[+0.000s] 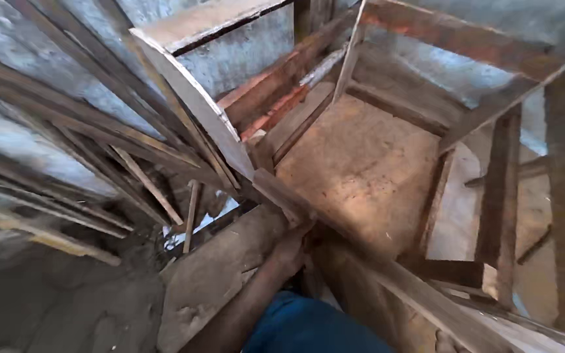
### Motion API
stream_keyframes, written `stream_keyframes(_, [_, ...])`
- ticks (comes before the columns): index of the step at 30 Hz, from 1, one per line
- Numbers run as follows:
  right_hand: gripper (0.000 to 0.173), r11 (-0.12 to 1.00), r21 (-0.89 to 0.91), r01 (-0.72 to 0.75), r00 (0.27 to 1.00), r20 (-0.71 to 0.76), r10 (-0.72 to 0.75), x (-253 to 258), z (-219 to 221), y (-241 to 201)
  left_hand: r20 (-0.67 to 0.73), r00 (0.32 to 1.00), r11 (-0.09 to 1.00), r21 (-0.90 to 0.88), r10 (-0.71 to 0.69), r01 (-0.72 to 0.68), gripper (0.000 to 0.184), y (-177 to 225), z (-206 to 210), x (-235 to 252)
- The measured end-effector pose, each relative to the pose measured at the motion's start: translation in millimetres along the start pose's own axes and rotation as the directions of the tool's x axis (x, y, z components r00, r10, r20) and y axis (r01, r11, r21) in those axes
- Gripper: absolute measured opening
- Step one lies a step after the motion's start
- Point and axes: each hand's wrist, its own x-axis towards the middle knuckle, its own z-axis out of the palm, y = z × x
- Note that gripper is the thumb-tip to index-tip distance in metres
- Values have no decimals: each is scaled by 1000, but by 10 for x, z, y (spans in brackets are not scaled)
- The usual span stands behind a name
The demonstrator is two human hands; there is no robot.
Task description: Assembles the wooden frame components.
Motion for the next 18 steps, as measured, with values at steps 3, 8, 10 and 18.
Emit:
stream_keyframes(3, [37, 997, 26, 76, 997, 5, -76, 210, 283, 110, 9, 1000, 1000, 5, 23, -23, 33, 220, -148, 251])
stream_keyframes(8, [20, 976, 189, 109, 990, 66, -123, 497, 506, 279, 98, 994, 999, -14, 50, -49, 26, 529, -250, 553])
stream_keyframes(10, [15, 966, 215, 144, 988, 17, -151, 570, 544, 311, 139, 989, 999, -23, 51, -48, 20, 575, -265, 623])
stream_keyframes(18, [32, 983, -14, 185, 930, -322, -179, 543, 921, 511, 215, 975, 998, 4, 53, -55, 20, 607, -460, 643])
